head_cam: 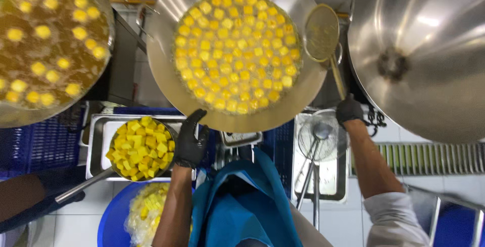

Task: The person uses a large mesh strainer to stir and lift yellow, cube-shaped food items frying in a large wok of hot oil. They repeatedly scoop the items from the oil and transfer them into a metal tray.

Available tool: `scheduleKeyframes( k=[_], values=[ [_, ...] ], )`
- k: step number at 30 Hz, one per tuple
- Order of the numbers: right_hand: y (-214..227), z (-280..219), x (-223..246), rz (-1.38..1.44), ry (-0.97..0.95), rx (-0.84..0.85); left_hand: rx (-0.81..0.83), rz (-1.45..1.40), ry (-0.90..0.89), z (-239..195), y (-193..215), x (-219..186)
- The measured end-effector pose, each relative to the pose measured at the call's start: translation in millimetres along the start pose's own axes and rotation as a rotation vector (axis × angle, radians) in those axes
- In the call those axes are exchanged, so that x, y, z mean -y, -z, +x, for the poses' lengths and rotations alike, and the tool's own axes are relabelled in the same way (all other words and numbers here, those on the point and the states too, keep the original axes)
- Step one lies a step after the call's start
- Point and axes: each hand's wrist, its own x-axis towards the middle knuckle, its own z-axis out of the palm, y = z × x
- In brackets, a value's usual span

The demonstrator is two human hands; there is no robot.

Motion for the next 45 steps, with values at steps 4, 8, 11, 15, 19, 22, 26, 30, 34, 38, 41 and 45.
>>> scheduleKeyframes(
  k=[4,8,11,15,19,22,26,30,34,38,41,45],
  values=[
    [14,48,13,-0.184,-0.016,0.104,0.011,0.007,0.012,11,-13,6],
    [8,94,52,-0.406,-0.083,0.443,0.003,0.015,0.020,27,-30,0],
    [1,107,83,-0.455,-0.079,0.659,0.012,0.006,-0.020,40,-40,-13],
    [-8,98,97,-0.429,-0.071,0.826,-0.003,-0.031,0.017,45,-50,-28],
    [-30,94,139,-0.384,0.026,0.896,-0.070,-0.030,0.036,43,-53,-33],
    [-54,97,182,-0.381,0.135,0.894,-0.083,-0.018,0.134,35,-52,-32],
    [-85,104,252,-0.330,0.275,0.835,-0.126,0.003,0.166,39,-53,-29],
    [-113,88,287,-0.233,0.408,0.766,-0.160,0.042,0.130,45,-54,-36],
    [-134,51,289,-0.138,0.553,0.634,-0.122,0.051,0.129,36,-48,-44],
    [-140,4,273,-0.016,0.666,0.496,-0.128,0.153,0.093,18,-44,-33],
    [-141,-33,254,0.030,0.671,0.421,-0.117,0.221,0.101,2,-44,-15],
    [-142,-88,225,0.040,0.491,0.452,-0.083,0.237,0.067,-24,-36,5]
  ],
)
